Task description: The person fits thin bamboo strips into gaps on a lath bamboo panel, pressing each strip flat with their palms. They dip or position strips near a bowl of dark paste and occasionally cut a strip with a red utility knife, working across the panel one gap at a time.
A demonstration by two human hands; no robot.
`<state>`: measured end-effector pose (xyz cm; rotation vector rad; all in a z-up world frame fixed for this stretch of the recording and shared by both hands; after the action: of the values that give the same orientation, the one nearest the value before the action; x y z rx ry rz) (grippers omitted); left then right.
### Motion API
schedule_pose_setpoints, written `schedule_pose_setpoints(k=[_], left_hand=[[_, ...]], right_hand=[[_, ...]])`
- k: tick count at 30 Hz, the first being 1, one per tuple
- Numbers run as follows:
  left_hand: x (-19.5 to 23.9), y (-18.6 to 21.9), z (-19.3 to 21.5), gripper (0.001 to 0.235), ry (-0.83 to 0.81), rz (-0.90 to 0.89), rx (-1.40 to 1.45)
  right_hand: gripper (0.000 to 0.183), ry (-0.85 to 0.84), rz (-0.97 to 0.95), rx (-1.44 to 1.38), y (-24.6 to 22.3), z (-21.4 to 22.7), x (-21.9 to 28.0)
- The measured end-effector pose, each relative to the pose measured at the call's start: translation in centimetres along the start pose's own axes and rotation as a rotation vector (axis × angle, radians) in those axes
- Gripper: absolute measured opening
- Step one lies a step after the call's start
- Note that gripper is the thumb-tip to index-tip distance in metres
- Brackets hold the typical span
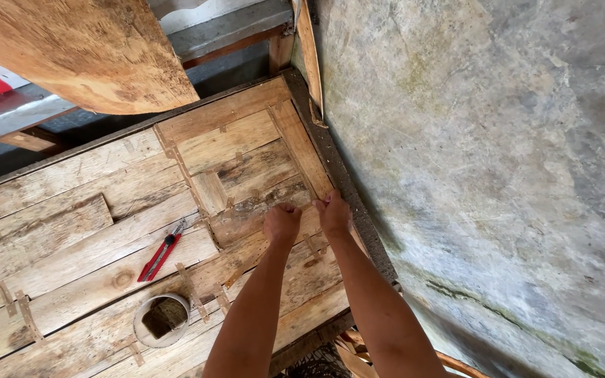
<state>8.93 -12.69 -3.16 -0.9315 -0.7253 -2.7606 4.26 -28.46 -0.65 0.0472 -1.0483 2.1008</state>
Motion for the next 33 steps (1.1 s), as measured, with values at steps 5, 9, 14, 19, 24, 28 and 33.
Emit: schedule_pose_setpoints(k=[5,9,14,19,24,28,33], left_hand=[[0.4,0.3,0.7,0.020,-0.037,0.029,0.007],[0.8,0.5,1.1,0.019,-0.028,0.024,0.013],[0.2,0.2,0.5,0.021,-0.032,0.011,0.008],[0.1,0.1,0.4,0.020,-0.023,0.003,0.019],[0.4,0.2,0.6,0.018,0.001,0.006,0.011],[0.2,0.3,0.4,0.022,-0.029,-0.001,-0.013],[0.3,0.3,0.6,0.021,-0.040,0.045,0.012]], right_hand=[[0.044,0.003,0.043,-0.045,-0.5,-0.4,0.9],[0.044,0.019,0.060,-0.058,0.0,-0.7,0.7],[0.043,0.025,0.092,-0.076,-0.1,-0.4,1.0],[0.039,0.052,0.076,-0.067,0.1,-0.7,0.3],[0.040,0.034,0.043,-0.067,-0.1,-0.8,0.7],[0.046,0.040,0.088,-0.056,0.4,-1.3,1.1],[0.054,0.043,0.180,-0.024,-1.1,-0.8,2.2]])
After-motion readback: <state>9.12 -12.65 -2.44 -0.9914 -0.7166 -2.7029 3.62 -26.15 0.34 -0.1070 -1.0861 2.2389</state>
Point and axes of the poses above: each hand's wrist, its own x-axis away from the middle knuckle, its own z-axis out of the back of the hand, y = z × x, the point moved 4 cm from there along -x, towards the middle knuckle, and after that the axes turned 15 degrees about -x, right-handed, at the moved point
